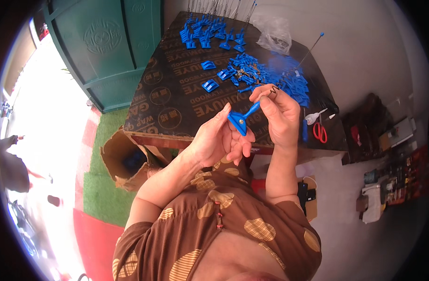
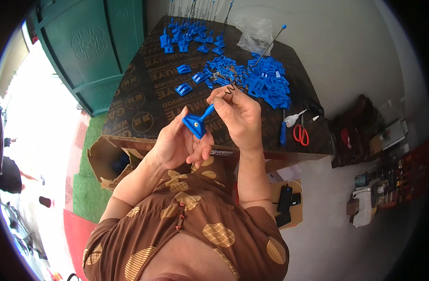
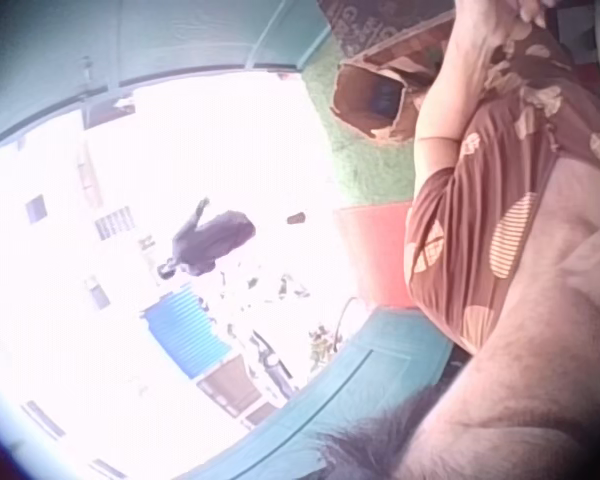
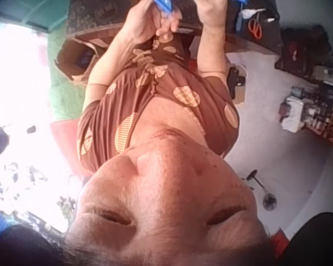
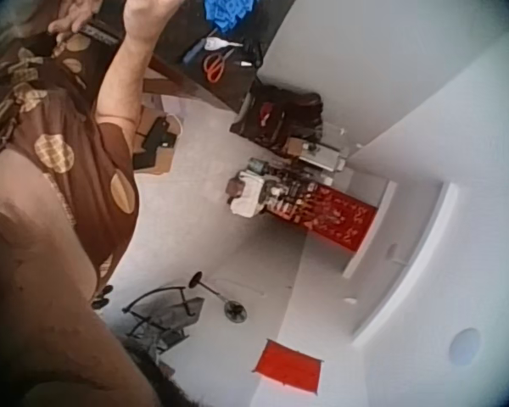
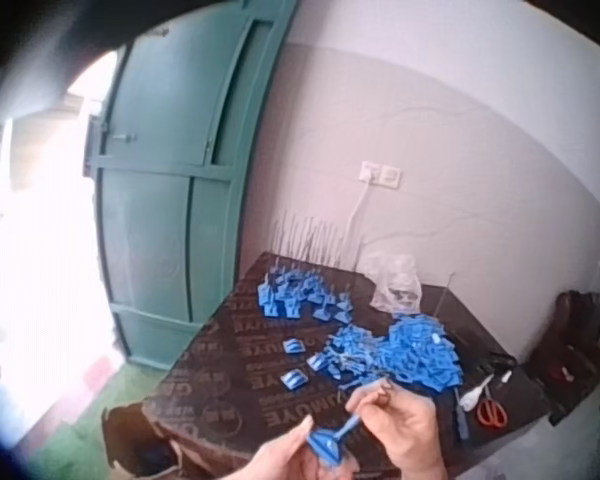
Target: The person assembles small blue plastic components by hand, inserting metal pins or springs into them.
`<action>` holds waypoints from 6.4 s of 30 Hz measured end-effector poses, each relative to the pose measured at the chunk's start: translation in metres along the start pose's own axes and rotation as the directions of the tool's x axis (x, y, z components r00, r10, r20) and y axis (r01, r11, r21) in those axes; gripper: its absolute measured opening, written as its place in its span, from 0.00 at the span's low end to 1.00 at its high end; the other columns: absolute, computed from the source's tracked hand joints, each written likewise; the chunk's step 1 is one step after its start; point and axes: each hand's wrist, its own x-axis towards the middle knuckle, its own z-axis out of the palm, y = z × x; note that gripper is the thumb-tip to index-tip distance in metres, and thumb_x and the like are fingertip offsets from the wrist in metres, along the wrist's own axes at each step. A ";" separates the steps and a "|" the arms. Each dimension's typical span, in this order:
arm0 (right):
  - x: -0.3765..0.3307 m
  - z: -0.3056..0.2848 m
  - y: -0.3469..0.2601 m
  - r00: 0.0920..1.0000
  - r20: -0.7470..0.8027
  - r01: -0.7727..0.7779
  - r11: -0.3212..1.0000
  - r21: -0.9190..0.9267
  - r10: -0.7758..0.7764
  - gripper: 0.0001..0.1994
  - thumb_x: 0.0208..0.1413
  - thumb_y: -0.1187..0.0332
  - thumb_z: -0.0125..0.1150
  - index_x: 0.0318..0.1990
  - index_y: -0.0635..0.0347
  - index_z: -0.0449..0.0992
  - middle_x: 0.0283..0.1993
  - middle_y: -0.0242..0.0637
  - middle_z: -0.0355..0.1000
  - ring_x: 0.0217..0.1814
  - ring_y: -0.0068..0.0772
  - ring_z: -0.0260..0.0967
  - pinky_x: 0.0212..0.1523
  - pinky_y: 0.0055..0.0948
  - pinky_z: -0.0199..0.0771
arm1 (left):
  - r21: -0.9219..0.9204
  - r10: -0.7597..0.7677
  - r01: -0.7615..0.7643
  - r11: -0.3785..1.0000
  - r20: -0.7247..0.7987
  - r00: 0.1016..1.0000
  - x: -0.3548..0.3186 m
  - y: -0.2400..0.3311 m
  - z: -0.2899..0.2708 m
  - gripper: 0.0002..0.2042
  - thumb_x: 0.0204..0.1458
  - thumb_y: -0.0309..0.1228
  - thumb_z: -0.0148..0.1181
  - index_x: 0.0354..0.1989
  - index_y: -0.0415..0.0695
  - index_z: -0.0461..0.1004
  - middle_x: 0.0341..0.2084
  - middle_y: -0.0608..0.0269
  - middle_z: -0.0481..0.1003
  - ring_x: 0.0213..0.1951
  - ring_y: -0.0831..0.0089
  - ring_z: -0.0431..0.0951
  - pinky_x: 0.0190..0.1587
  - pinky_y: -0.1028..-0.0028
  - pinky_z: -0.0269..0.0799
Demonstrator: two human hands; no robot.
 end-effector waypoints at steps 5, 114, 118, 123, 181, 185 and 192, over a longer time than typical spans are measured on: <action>-0.007 0.000 -0.006 1.000 -0.001 0.023 1.000 0.014 -0.023 0.06 0.58 0.74 0.57 0.36 0.69 0.76 0.35 0.31 0.71 0.35 0.15 0.61 0.35 0.17 0.62 | -0.074 -0.051 0.058 0.996 0.089 0.995 0.001 -0.009 -0.001 0.39 0.62 0.58 0.28 0.31 0.30 0.74 0.20 0.43 0.76 0.10 0.68 0.65 0.20 0.70 0.70; -0.015 -0.004 -0.009 0.999 -0.002 0.050 0.996 -0.069 -0.050 0.04 0.57 0.78 0.58 0.30 0.69 0.75 0.36 0.36 0.72 0.37 0.20 0.66 0.39 0.22 0.68 | -0.065 0.279 -0.277 0.959 0.036 0.960 -0.005 -0.029 0.002 0.31 0.62 0.49 0.46 0.56 0.26 0.62 0.40 0.43 0.75 0.33 0.70 0.77 0.47 0.61 0.76; -0.015 -0.006 -0.006 0.998 -0.004 0.056 0.992 -0.113 -0.057 0.05 0.56 0.77 0.59 0.29 0.69 0.75 0.35 0.37 0.72 0.37 0.21 0.66 0.38 0.21 0.68 | -0.065 0.271 -0.268 0.961 0.037 0.962 -0.003 -0.031 -0.001 0.31 0.62 0.49 0.46 0.56 0.26 0.62 0.40 0.43 0.75 0.33 0.69 0.77 0.47 0.61 0.75; -0.016 -0.005 -0.007 0.998 -0.008 0.056 0.990 -0.133 -0.058 0.06 0.57 0.77 0.59 0.28 0.68 0.74 0.35 0.37 0.72 0.37 0.21 0.66 0.38 0.21 0.68 | -0.053 0.261 -0.258 0.965 0.042 0.965 -0.003 -0.032 -0.003 0.31 0.62 0.49 0.45 0.56 0.27 0.62 0.40 0.44 0.75 0.33 0.70 0.77 0.48 0.61 0.75; -0.010 -0.028 0.004 0.990 -0.140 0.001 1.000 0.018 0.002 0.04 0.56 0.77 0.60 0.37 0.68 0.75 0.34 0.30 0.70 0.34 0.15 0.62 0.34 0.16 0.61 | 0.439 0.541 -0.506 0.742 0.054 0.839 0.034 -0.034 -0.015 0.27 0.60 0.36 0.56 0.62 0.31 0.59 0.38 0.57 0.74 0.35 0.73 0.76 0.44 0.71 0.75; -0.009 -0.028 0.008 0.986 -0.147 -0.079 0.996 0.029 0.082 0.03 0.54 0.78 0.60 0.36 0.68 0.76 0.34 0.32 0.70 0.36 0.19 0.63 0.37 0.18 0.61 | 0.352 0.540 -0.518 0.779 0.043 0.841 0.034 -0.035 -0.015 0.27 0.62 0.37 0.52 0.63 0.31 0.58 0.37 0.57 0.74 0.32 0.74 0.74 0.43 0.70 0.75; -0.006 -0.024 0.021 0.991 -0.125 -0.045 0.996 -0.071 0.036 0.02 0.54 0.81 0.60 0.35 0.69 0.76 0.34 0.31 0.70 0.35 0.16 0.62 0.36 0.17 0.61 | 0.248 0.432 -0.386 0.889 -0.169 0.886 0.029 -0.029 -0.009 0.23 0.64 0.36 0.46 0.62 0.30 0.60 0.36 0.59 0.73 0.31 0.74 0.74 0.42 0.68 0.76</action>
